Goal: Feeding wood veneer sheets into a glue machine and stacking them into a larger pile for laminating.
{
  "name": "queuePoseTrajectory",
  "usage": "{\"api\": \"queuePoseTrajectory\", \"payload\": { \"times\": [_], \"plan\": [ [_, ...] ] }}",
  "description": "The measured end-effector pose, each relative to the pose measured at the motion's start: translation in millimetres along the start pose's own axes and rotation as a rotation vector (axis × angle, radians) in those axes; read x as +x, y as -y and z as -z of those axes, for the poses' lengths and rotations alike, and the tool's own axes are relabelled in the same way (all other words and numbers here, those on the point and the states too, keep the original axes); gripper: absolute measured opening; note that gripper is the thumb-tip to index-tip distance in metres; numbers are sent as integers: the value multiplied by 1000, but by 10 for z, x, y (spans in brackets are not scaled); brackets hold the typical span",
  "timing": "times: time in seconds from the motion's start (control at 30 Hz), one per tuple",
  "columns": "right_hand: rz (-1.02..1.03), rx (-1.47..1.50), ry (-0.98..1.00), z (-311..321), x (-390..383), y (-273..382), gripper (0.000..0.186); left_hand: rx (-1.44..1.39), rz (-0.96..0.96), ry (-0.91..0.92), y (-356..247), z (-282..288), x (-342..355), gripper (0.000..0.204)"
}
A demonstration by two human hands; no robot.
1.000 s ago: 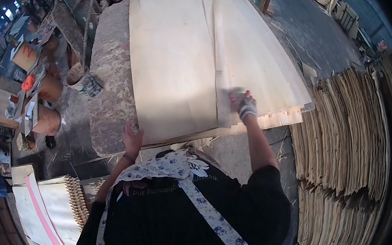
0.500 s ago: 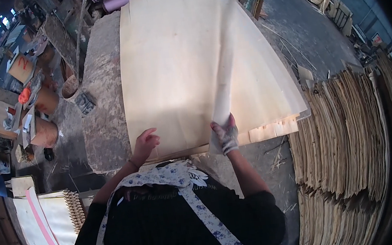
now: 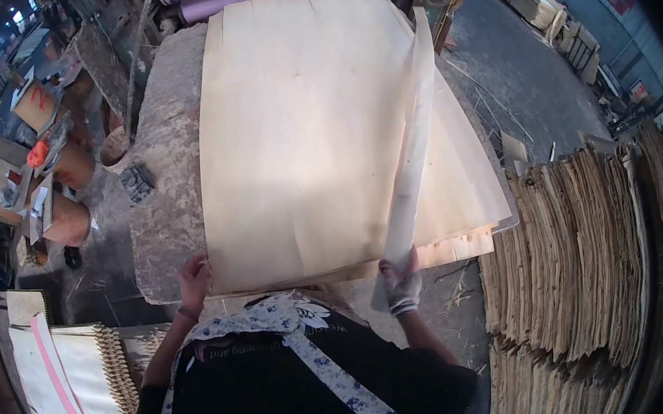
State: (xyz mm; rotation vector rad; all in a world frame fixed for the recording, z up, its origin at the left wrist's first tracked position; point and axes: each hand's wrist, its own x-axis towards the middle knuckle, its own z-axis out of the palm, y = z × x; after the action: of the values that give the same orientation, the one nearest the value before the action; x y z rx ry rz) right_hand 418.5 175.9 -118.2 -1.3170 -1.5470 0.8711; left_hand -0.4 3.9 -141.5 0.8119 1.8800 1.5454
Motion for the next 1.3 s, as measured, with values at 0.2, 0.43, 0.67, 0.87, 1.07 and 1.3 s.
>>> {"api": "queuePoseTrajectory", "payload": {
  "times": [0.2, 0.43, 0.67, 0.87, 1.07, 1.3],
  "plan": [
    [-114, 80, -41, 87, -327, -75, 75, 130, 33, 43, 284, 61, -75, 29],
    [-61, -10, -166, 200, -668, -311, 75, 77, 72, 119, 339, -63, -31, 22],
    [-114, -813, -494, 1699, 1422, 40, 73, 58, 93, 128, 211, -27, -90, 24],
    [114, -440, -334, 1721, 1964, 418, 43, -236, 97, 151, -334, -205, -64, 23],
    [-1140, 556, 1208, 33, 161, 277, 60, -559, 149, 222, -976, -292, -49, 16],
    [-960, 1381, 891, -200, 3, 289, 53, -669, 203, 139, -1028, 39, -246, 14]
  ]
}}
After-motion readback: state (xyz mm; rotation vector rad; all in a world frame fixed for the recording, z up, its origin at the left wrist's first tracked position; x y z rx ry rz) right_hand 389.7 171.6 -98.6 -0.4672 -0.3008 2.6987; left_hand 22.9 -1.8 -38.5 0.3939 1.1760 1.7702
